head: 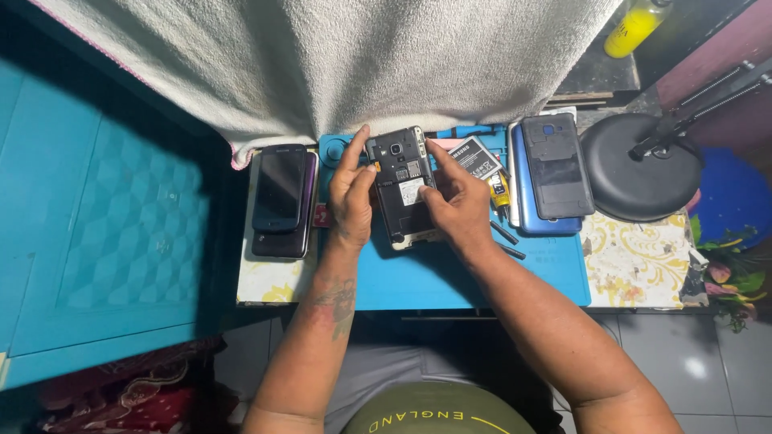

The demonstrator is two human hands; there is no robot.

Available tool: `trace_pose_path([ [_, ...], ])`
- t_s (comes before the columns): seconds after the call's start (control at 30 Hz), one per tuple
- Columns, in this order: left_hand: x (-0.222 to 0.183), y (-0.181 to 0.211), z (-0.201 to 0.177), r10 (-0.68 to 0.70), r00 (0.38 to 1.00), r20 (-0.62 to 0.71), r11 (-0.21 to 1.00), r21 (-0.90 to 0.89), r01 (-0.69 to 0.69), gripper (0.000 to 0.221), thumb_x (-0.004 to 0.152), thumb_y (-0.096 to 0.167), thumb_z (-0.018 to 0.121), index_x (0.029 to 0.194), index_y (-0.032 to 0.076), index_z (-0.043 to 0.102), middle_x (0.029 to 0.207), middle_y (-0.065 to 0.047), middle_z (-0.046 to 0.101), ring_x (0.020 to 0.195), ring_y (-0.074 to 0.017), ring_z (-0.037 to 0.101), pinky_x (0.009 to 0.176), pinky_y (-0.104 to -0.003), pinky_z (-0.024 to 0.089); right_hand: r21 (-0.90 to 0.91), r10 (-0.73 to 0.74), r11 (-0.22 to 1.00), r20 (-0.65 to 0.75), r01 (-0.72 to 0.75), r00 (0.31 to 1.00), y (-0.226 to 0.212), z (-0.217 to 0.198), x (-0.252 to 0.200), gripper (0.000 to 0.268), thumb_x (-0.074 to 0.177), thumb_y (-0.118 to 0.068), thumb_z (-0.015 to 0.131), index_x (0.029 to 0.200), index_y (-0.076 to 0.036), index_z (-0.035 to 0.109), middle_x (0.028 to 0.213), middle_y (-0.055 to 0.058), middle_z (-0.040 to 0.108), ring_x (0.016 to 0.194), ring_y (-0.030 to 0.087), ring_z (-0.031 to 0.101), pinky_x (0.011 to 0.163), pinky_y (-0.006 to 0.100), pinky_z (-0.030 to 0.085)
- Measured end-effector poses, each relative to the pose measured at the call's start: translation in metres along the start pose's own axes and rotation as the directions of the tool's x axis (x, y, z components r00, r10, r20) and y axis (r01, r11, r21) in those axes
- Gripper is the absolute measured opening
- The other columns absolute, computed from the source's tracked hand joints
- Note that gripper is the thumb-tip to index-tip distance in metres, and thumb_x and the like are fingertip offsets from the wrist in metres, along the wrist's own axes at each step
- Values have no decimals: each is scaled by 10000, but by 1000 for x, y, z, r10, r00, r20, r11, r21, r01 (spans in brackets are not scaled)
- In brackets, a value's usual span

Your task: Reassembling internal components of a smartphone, including the battery and mid-frame.

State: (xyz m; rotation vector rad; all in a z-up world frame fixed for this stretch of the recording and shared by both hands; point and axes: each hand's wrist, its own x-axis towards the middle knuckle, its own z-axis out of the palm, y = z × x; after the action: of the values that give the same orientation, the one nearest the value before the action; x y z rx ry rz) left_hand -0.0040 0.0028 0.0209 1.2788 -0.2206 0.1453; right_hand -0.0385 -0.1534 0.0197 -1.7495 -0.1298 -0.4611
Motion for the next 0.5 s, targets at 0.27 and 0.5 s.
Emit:
trace_pose_path([
  [0.27,7,-31,-17,89,995,47,982,160,-96,555,907,4,586,1452,109,569,523,34,475,490,-29,369,486,-150,348,5,-23,1000,-20,24,1000,-6,3,0,648,801,103,681,1419,-89,662,808,232,752,757,251,724,685,397,597],
  [0.5,10,-36,-24,96,993,73,962,249,-111,522,920,-1,561,1430,104,583,563,4,546,479,-56,412,470,-175,380,0,-78,997,-19,78,997,-10,2,2,635,787,110,666,1401,-53,669,732,225,732,636,227,670,587,380,558],
])
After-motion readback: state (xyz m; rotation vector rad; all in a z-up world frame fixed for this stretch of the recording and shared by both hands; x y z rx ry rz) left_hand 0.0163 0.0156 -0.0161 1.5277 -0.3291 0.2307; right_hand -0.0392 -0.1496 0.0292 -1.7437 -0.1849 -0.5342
